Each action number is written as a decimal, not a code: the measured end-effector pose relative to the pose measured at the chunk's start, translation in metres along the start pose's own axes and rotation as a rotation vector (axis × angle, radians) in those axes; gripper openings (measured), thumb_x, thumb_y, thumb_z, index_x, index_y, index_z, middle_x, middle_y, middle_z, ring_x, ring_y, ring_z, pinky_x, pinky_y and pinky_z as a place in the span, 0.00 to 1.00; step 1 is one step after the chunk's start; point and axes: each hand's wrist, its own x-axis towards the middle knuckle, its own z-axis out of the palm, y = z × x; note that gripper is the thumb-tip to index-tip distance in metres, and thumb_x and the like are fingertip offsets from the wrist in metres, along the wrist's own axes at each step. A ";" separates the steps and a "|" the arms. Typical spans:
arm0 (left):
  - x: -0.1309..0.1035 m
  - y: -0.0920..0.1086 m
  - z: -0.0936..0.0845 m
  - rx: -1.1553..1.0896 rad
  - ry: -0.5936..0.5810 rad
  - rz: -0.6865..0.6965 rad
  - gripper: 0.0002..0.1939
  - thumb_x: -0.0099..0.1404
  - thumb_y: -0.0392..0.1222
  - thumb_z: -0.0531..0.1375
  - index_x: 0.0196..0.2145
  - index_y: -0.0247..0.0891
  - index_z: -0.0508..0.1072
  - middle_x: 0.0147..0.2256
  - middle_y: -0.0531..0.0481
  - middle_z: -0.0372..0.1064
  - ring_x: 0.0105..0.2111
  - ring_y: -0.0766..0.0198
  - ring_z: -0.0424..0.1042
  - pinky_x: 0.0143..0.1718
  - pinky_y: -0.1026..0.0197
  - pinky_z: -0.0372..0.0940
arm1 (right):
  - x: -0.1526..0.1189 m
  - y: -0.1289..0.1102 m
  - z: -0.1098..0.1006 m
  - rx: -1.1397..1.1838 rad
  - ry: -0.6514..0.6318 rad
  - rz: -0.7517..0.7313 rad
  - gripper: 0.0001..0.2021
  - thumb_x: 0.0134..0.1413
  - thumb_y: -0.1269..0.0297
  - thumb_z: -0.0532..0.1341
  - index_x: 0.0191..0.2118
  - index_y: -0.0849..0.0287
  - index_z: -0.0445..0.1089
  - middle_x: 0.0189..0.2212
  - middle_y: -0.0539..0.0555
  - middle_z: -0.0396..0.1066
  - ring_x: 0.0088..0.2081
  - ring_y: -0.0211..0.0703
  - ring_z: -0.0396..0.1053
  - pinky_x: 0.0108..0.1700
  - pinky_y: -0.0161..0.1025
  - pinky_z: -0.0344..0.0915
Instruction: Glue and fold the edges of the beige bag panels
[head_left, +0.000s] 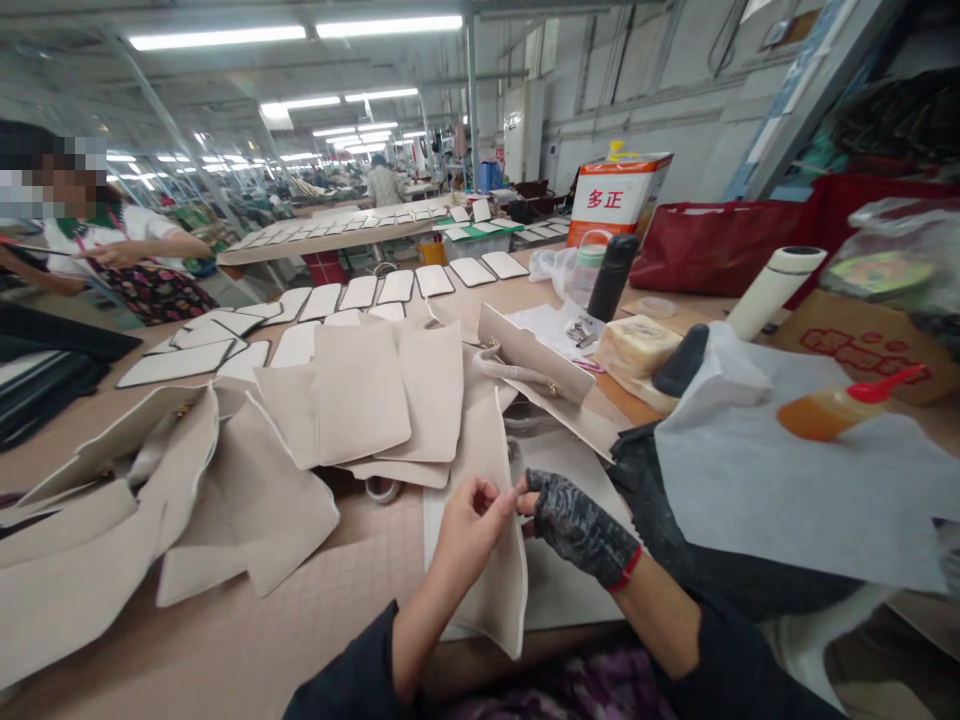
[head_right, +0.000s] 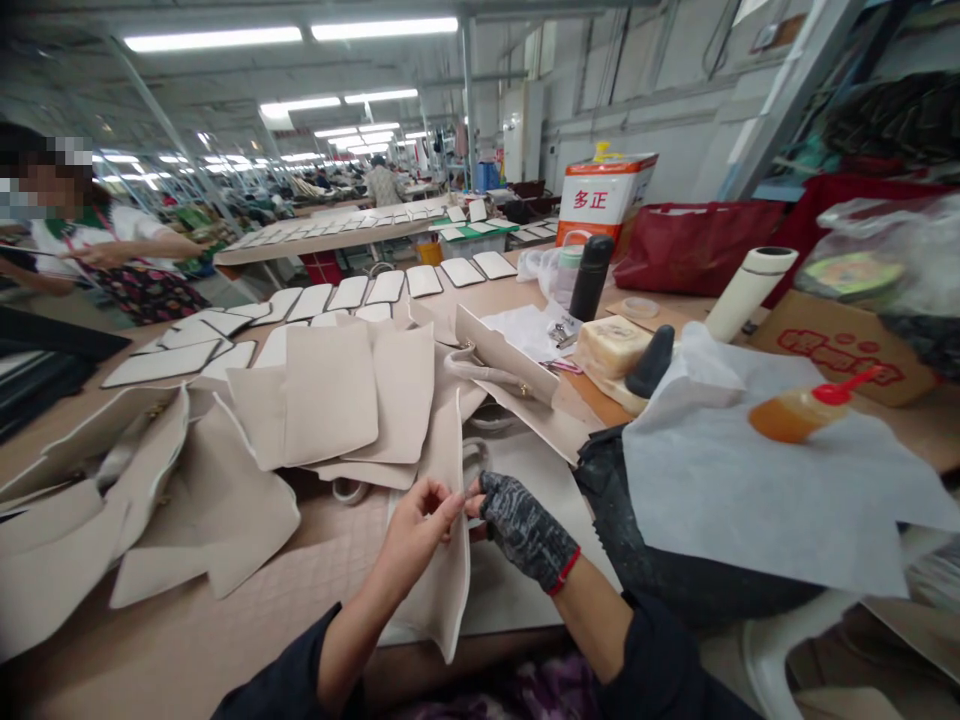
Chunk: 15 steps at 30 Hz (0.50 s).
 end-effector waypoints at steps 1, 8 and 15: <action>0.000 0.000 0.000 -0.025 -0.005 -0.026 0.16 0.56 0.52 0.60 0.24 0.38 0.59 0.19 0.58 0.58 0.20 0.70 0.59 0.21 0.67 0.56 | -0.001 0.000 0.002 0.003 -0.015 -0.006 0.11 0.38 0.58 0.64 0.23 0.59 0.64 0.23 0.48 0.66 0.28 0.37 0.65 0.29 0.34 0.64; -0.007 0.005 -0.009 -0.091 -0.067 -0.115 0.17 0.54 0.53 0.60 0.24 0.38 0.59 0.17 0.58 0.59 0.18 0.70 0.60 0.20 0.67 0.57 | 0.005 0.015 0.009 0.057 0.011 -0.052 0.11 0.39 0.58 0.64 0.23 0.60 0.65 0.19 0.47 0.66 0.22 0.34 0.64 0.28 0.34 0.63; -0.007 0.008 -0.016 0.140 0.002 0.002 0.10 0.57 0.44 0.55 0.21 0.37 0.64 0.19 0.56 0.60 0.20 0.68 0.63 0.22 0.67 0.58 | 0.002 0.028 0.008 0.039 0.117 -0.065 0.08 0.37 0.62 0.62 0.24 0.60 0.66 0.21 0.49 0.69 0.25 0.39 0.66 0.31 0.37 0.65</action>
